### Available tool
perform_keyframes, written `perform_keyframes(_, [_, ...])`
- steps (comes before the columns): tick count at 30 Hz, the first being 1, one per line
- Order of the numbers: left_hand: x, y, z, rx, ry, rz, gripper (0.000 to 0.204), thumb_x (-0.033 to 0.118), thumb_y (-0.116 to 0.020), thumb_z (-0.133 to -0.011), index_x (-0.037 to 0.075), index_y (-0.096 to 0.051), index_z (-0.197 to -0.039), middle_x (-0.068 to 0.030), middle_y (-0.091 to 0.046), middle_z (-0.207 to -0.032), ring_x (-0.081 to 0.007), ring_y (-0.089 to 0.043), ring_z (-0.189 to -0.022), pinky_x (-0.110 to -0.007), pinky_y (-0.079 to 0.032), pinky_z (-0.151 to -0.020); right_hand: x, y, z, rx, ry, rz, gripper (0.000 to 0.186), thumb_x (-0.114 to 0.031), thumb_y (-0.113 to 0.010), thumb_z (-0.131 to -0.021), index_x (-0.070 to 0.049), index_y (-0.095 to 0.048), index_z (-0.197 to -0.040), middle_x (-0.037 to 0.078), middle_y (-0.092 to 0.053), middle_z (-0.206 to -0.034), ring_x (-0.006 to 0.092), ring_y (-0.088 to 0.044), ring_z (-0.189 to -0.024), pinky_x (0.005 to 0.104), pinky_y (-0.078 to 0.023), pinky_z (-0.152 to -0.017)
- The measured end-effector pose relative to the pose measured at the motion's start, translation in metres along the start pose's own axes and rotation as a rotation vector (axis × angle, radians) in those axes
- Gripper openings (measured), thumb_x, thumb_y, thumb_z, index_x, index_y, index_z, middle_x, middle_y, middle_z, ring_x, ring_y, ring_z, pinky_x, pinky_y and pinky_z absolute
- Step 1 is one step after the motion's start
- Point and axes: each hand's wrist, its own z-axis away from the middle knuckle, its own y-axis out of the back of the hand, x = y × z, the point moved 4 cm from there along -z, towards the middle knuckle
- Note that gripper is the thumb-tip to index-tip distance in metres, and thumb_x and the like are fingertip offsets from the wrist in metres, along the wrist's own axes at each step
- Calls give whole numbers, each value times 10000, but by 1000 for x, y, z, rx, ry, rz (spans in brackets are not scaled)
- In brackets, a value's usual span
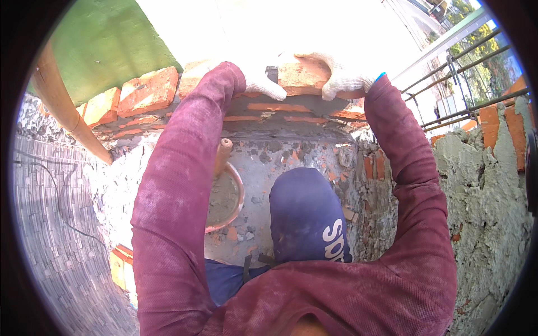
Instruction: The person scoops mortar from a bucket with a trowel and applies it to a brick wall, then places bricks and taps them into position. The person repeats this process along the wall, adding mortar and bricks in sequence.
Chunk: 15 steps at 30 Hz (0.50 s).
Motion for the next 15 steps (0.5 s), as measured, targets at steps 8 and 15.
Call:
perform_keyframes(8, [-5,-11,-9,-17,-45,-37,1182,619,-950,-643,104,-487,-1601,-208,-602,-1519,-380,-568,-1403,-473,-466,-1172,10,-2,-17,69,117,-10,869,-46,-777,-636,-37,-583,-1483,163,-707,-1228,275,-666,-1117,421,-590,-931])
perform_keyframes(15, [-12,-18,1,64,1,-51,1124,529,-959,-680,113,-487,-1610,-191,-569,-1558,-373,-531,-1442,-481,-444,-1198,-19,-13,-7,84,257,105,938,-29,-802,-620,-78,-583,-1531,138,-716,-1309,279,-671,-1154,429,-571,-1011])
